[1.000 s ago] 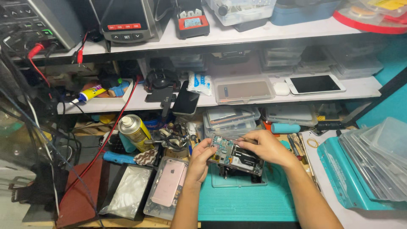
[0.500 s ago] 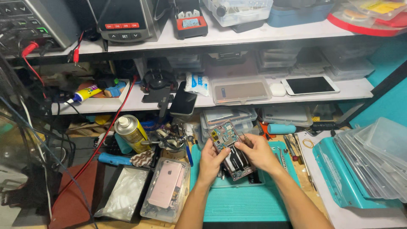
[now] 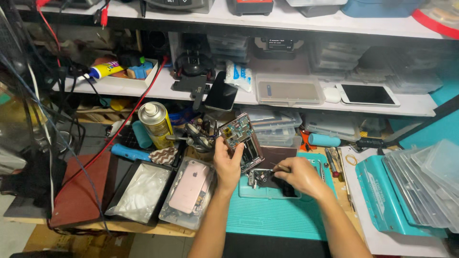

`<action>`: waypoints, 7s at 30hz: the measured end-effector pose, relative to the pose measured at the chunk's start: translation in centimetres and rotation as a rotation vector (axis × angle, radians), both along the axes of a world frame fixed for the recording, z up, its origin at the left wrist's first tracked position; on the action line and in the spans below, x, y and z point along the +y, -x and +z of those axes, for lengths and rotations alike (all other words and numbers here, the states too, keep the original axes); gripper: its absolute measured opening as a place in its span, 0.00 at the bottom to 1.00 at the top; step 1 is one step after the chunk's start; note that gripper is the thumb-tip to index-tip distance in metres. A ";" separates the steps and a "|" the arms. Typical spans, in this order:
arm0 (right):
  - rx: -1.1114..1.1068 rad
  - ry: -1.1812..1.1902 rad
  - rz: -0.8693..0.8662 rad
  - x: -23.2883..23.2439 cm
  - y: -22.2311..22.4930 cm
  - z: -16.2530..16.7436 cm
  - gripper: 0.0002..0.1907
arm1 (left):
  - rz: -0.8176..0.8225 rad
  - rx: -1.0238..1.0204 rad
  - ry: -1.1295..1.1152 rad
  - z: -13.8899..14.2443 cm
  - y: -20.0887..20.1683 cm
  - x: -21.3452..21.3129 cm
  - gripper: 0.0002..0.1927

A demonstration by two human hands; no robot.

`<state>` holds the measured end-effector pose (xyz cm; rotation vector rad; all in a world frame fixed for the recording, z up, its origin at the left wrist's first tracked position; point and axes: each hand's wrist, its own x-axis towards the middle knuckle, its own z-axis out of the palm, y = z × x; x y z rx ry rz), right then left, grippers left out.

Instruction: The person works on a disassembled smartphone at a repair bench, holding the phone chassis and motherboard and using a small tool to pry and reposition internal components. They flip the phone over, detach and reseat parts, and continue manipulating the board and connectors by hand throughout the episode.

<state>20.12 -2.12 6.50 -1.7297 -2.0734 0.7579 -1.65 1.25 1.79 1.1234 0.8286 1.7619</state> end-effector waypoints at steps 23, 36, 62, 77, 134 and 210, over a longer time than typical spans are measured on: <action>-0.229 -0.027 0.042 -1.4 5.5 0.7 0.24 | 0.263 0.233 -0.120 -0.5 -0.8 -0.4 0.17; 0.019 0.071 -0.064 -0.9 4.0 -2.6 0.13 | 0.255 0.235 -0.096 0.0 -0.5 -0.9 0.15; 1.063 0.345 -0.236 -0.4 -5.7 -1.7 0.10 | -0.024 0.031 -0.103 -1.0 -0.5 -0.4 0.29; 1.105 0.154 -0.284 -0.2 -4.1 -0.8 0.12 | -0.632 -0.305 0.118 0.8 -0.9 -1.1 0.52; -0.100 -1.150 0.084 -2.3 4.3 0.9 0.21 | -0.333 -0.393 0.152 -2.1 -3.8 -2.0 0.17; 0.387 -0.435 -0.005 -0.3 1.6 5.4 0.08 | -0.286 0.565 -0.073 7.3 -1.4 -1.3 0.09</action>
